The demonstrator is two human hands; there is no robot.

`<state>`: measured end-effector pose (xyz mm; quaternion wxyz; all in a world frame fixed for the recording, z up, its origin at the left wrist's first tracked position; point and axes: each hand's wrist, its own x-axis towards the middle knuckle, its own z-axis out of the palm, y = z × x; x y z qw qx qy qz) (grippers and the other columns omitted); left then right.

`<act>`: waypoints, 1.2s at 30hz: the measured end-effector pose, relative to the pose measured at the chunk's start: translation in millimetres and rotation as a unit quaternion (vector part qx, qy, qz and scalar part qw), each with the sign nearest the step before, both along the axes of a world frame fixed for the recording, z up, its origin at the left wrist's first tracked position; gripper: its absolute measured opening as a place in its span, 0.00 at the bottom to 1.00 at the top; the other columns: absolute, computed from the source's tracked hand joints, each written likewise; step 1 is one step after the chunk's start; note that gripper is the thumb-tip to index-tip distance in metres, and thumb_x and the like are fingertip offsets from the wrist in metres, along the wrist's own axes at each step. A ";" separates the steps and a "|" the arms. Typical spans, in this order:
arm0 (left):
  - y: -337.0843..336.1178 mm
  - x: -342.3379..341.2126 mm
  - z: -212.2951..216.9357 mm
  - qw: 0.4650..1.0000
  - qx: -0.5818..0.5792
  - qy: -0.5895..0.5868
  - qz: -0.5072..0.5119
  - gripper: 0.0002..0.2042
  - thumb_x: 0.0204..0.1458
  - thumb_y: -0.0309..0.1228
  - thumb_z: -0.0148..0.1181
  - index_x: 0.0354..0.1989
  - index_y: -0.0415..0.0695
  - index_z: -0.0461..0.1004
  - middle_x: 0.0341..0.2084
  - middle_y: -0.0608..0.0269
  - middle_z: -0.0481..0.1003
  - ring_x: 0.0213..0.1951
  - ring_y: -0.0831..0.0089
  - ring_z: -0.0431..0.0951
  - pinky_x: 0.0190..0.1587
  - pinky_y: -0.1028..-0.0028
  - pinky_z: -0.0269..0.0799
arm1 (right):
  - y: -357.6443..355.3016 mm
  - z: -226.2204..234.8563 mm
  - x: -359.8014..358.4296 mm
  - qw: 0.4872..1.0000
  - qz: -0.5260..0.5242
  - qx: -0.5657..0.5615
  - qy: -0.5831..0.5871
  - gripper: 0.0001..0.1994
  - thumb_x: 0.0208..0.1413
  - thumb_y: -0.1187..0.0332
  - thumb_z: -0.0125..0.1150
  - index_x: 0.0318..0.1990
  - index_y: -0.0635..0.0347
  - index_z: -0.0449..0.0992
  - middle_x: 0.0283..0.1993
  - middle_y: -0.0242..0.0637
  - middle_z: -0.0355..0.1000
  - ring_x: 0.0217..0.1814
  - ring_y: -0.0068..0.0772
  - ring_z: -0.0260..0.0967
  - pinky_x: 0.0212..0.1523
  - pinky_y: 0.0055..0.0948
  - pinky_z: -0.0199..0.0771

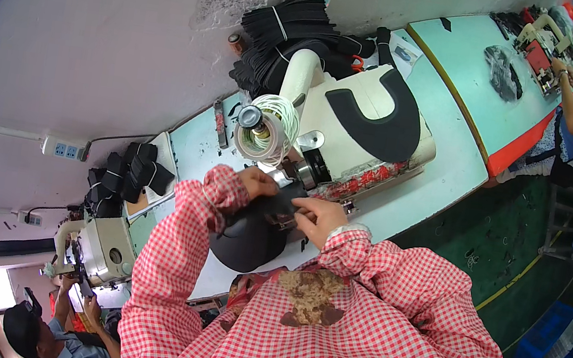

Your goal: The person stitches shoe parts together using an industrial sewing machine.

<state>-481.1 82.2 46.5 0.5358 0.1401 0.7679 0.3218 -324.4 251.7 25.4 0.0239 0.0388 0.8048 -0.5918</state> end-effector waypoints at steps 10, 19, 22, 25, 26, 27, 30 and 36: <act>2.1 -21.3 1.5 1.000 0.023 0.003 0.012 0.12 0.52 0.34 0.53 0.41 0.40 0.75 0.19 0.67 0.72 0.20 0.79 0.67 0.23 0.78 0.64 | 31.8 14.2 23.3 0.954 -0.014 -0.233 -0.190 0.17 0.53 0.66 0.56 0.47 0.68 0.70 0.36 0.44 0.75 0.33 0.31 0.75 0.32 0.25 0.73; 26.4 -6.9 24.6 0.991 0.054 -0.055 0.106 0.13 0.54 0.34 0.51 0.43 0.40 0.73 0.18 0.66 0.71 0.18 0.78 0.67 0.19 0.78 0.62 | 81.0 18.8 -7.4 0.998 -0.010 -0.061 -0.026 0.17 0.51 0.59 0.60 0.41 0.65 0.74 0.33 0.43 0.75 0.36 0.36 0.75 0.35 0.29 0.72; 25.4 0.9 31.0 0.989 0.050 -0.065 0.125 0.13 0.54 0.34 0.50 0.43 0.40 0.73 0.18 0.66 0.71 0.17 0.78 0.67 0.18 0.78 0.62 | 89.6 63.3 -60.5 0.981 0.001 0.190 0.035 0.18 0.47 0.55 0.61 0.36 0.62 0.75 0.25 0.48 0.72 0.29 0.47 0.73 0.31 0.33 0.71; 6.9 11.3 11.4 0.994 0.005 -0.054 0.092 0.15 0.59 0.37 0.40 0.44 0.38 0.65 0.24 0.58 0.73 0.14 0.76 0.68 0.16 0.76 0.64 | 90.2 80.0 -74.1 0.972 0.003 0.228 0.059 0.15 0.48 0.59 0.58 0.37 0.63 0.75 0.27 0.50 0.72 0.29 0.47 0.71 0.32 0.33 0.71; 8.7 25.0 22.5 0.994 0.004 -0.056 0.094 0.15 0.59 0.37 0.40 0.44 0.38 0.65 0.24 0.58 0.73 0.14 0.76 0.68 0.16 0.76 0.64 | 96.7 83.8 -66.6 0.981 -0.012 0.167 0.093 0.14 0.50 0.62 0.57 0.38 0.64 0.74 0.27 0.48 0.73 0.27 0.41 0.73 0.32 0.31 0.71; 12.2 41.4 34.5 0.975 0.060 -0.135 0.166 0.15 0.59 0.37 0.40 0.44 0.37 0.65 0.22 0.59 0.73 0.14 0.74 0.70 0.17 0.77 0.66 | 98.9 90.8 -52.6 0.999 -0.033 0.013 0.021 0.12 0.53 0.68 0.55 0.41 0.68 0.73 0.29 0.40 0.75 0.29 0.25 0.71 0.34 0.27 0.71; 11.1 70.2 32.5 0.922 0.150 -0.263 0.240 0.15 0.59 0.36 0.40 0.43 0.36 0.65 0.19 0.59 0.74 0.16 0.71 0.74 0.17 0.76 0.69 | 93.1 74.6 -20.9 0.982 -0.136 -0.104 0.075 0.11 0.51 0.69 0.56 0.39 0.67 0.75 0.27 0.37 0.75 0.29 0.20 0.69 0.32 0.25 0.70; 8.4 54.8 14.6 0.986 0.005 -0.069 0.153 0.16 0.59 0.36 0.39 0.36 0.36 0.69 0.17 0.57 0.74 0.15 0.66 0.74 0.17 0.73 0.69 | 65.7 42.0 26.9 0.991 -0.078 -0.042 -0.100 0.11 0.49 0.68 0.58 0.33 0.70 0.75 0.26 0.39 0.75 0.26 0.27 0.72 0.30 0.26 0.70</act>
